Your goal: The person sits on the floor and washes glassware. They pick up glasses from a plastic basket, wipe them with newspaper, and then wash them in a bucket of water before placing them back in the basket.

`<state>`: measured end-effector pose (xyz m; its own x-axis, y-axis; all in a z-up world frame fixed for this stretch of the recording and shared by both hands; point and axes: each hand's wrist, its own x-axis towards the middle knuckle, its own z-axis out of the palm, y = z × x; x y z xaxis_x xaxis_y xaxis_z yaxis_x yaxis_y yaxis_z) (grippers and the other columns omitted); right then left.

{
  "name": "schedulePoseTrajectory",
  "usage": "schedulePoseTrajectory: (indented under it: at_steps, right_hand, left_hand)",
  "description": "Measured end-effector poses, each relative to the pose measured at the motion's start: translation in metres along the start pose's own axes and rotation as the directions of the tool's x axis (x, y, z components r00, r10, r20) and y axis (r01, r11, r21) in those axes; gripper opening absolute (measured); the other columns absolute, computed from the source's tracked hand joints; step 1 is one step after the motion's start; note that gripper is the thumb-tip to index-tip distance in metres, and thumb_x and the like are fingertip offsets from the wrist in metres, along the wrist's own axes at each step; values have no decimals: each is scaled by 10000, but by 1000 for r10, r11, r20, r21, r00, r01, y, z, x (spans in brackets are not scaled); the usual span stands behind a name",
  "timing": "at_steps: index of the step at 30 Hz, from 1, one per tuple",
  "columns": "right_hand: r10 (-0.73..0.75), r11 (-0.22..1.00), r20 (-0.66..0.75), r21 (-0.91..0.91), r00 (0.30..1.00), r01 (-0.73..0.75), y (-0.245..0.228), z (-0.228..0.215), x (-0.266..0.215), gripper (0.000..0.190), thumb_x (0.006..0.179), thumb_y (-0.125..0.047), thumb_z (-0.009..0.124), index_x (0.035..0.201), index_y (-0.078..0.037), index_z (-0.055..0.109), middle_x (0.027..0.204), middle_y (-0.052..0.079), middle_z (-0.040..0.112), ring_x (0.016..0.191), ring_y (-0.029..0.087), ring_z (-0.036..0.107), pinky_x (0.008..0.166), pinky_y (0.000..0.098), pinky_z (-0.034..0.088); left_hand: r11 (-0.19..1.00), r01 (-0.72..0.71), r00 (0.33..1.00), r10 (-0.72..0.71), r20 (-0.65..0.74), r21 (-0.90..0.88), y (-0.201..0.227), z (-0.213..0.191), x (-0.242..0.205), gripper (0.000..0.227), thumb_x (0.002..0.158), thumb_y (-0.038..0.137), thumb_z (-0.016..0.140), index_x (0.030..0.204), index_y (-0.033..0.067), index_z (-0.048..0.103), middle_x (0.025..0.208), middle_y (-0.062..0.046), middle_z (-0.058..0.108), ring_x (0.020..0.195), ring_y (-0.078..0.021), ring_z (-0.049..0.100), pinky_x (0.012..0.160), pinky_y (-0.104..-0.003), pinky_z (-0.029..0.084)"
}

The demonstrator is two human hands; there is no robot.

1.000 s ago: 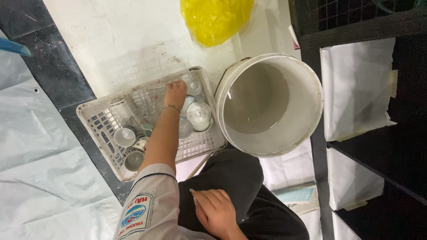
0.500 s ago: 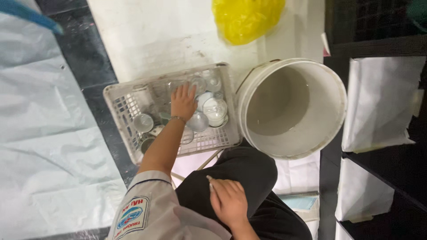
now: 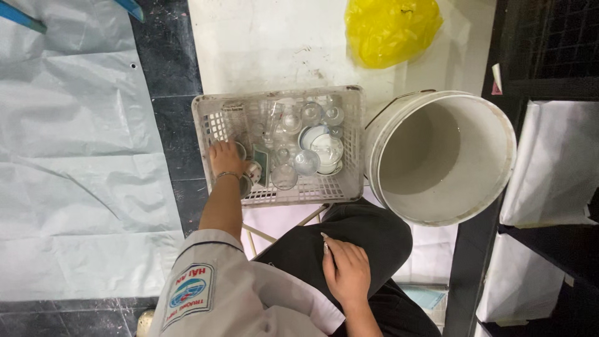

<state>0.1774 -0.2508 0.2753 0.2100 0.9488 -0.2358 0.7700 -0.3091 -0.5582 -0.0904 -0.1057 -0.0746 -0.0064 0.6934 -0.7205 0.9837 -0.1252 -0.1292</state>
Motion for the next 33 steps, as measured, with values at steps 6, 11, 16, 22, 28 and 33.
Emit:
schedulePoseTrajectory:
  at_steps: [6,11,16,22,28,33]
  right_hand:
    - [3,1000,-28,1,1000,-3,-5,-1,1,212,846,-104,713,1056,-84,736,977,72,753,913,252,713,831,376,523]
    - [6,1000,-10,-12,1000,-6,-5,-1,6,229,838,-98,709,1064,-81,737,979,75,753,909,253,712,823,379,520]
    - [2,1000,-14,10,1000,-2,-7,-1,6,223,858,-109,702,1075,-73,734,988,73,754,922,255,710,828,384,517]
    - [7,1000,-14,0,1000,-7,-9,-3,8,230,862,-116,702,1084,-71,738,996,76,754,935,254,709,847,386,513]
    - [3,1000,-34,29,999,-2,-9,-6,4,230,875,-102,700,1099,-74,743,995,75,753,927,251,707,839,382,513]
    - [0,998,-32,56,999,2,-5,-12,2,234,875,-98,707,1106,-73,736,979,83,744,911,260,701,833,395,514]
  left_hand:
    - [995,88,981,-79,-176,46,15,14,20,695,949,372,605,1568,137,396,1400,-198,535,1326,-396,466,1127,-592,313]
    - [1000,13,976,-16,-216,-18,9,16,19,650,971,325,608,1560,136,409,1324,-201,551,1236,-389,522,1089,-583,359]
    - [964,-108,962,40,-270,-242,-3,-10,-15,951,739,396,836,1543,130,403,1298,-163,528,1216,-362,519,1065,-513,419]
    - [880,-312,901,154,-406,-359,14,-43,-39,958,757,366,869,1534,71,392,1375,-242,470,1211,-435,491,1005,-529,448]
    - [619,-683,708,431,-560,-387,84,-77,-68,970,727,288,908,1510,9,410,1386,-253,500,1234,-438,501,1053,-516,444]
    - [503,-754,654,522,-548,-422,170,-112,-80,957,683,273,922,1413,-90,421,1357,-268,509,1219,-445,493,1020,-510,450]
